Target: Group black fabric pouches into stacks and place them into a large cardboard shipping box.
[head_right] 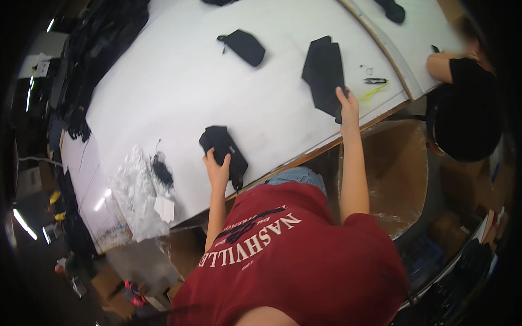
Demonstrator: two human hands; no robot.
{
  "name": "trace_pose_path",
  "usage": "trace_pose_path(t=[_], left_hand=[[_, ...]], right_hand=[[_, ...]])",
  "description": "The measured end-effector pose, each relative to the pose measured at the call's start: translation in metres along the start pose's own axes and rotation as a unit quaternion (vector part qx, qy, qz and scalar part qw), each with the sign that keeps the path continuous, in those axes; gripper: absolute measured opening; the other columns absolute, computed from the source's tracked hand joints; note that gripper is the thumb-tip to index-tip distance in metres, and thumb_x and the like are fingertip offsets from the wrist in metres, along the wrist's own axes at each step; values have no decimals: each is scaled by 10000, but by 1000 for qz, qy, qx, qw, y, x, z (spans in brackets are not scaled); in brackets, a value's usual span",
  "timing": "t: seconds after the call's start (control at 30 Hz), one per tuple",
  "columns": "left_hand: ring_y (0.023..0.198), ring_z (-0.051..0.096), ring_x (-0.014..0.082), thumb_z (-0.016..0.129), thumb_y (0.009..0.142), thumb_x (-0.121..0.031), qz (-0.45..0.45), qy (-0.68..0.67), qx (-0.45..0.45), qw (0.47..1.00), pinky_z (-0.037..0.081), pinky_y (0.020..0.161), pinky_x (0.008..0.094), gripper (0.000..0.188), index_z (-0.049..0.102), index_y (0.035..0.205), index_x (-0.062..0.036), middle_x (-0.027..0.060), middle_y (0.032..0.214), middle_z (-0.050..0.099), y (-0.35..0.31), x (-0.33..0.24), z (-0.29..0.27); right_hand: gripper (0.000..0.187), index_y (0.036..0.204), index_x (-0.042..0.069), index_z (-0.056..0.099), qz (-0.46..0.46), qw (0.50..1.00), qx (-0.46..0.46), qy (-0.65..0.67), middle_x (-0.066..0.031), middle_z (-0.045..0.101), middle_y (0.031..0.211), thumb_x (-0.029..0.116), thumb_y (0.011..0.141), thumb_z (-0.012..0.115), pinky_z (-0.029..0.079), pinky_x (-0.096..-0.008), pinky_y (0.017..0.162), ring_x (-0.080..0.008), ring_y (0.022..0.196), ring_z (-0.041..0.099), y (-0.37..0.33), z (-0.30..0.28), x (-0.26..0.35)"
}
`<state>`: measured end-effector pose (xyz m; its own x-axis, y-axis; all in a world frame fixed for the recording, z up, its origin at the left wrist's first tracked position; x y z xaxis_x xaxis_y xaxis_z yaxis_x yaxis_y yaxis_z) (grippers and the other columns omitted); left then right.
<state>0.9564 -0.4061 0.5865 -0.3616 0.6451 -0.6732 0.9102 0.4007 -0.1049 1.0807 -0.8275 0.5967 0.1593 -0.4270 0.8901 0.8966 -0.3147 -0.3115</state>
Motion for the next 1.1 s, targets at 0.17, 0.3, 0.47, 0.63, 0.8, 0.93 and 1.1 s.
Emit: trace_pose_path(t=[0.17,0.3,0.47,0.63,0.8,0.93,1.1], left_hand=[[1113,500,417,630,811,-149,16,0,21,1000,435,924,429,471,454,1229,-20,228,1286,385,13,-26,5],[1120,500,433,576,901,-329,15,-34,49,998,433,934,432,474,471,1240,-15,237,1329,358,31,-15,13],[1150,489,436,602,853,-506,-17,-9,42,999,427,942,439,641,478,1234,-5,241,1377,330,23,-29,14],[1104,519,428,633,839,-484,-29,13,-4,999,443,906,446,625,482,1222,-13,220,1355,357,21,-29,8],[1085,534,417,629,845,-479,-15,12,-4,1000,449,895,448,611,474,1224,-26,202,1340,371,23,-27,15],[1103,526,403,630,841,-487,-34,11,6,999,444,913,438,629,464,1236,-26,197,1333,375,23,-27,16],[1139,502,393,635,839,-481,-34,6,4,999,433,932,431,635,461,1242,-22,197,1336,366,24,-18,14]], right_hand=[[476,1374,58,391,269,919,278,80,-103,576,1183,28,911,497,455,-321,942,-191,1062,576,-79,121,-126],[456,1352,32,412,304,898,303,-94,-152,519,1255,14,898,455,457,-341,921,-240,1106,541,-109,169,-230],[497,1321,86,454,-56,811,270,-516,-189,512,1208,97,834,550,452,-385,902,-328,1060,540,-100,178,-173],[674,1310,172,455,-368,706,-73,-600,-191,412,1292,176,686,708,304,-511,985,-365,1209,374,-21,116,-49],[773,1392,225,357,-159,653,-126,-729,-165,371,1364,273,719,735,401,-465,905,-338,1163,457,63,22,-22],[654,1336,179,433,-161,724,-106,-662,-149,493,1261,256,746,707,477,-415,807,-321,988,579,80,3,-13],[349,1107,7,553,-39,995,-63,64,-87,639,949,144,802,654,508,-340,727,-216,790,624,39,18,-37]])
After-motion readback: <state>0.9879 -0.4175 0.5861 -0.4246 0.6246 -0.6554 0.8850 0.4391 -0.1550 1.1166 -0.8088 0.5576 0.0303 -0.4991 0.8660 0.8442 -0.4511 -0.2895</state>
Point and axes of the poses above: each hand's wrist, its own y-axis towards the middle knuckle, its own z-axis out of the palm, x = y × z, the point moved 8 cm from there along y, towards the middle knuckle
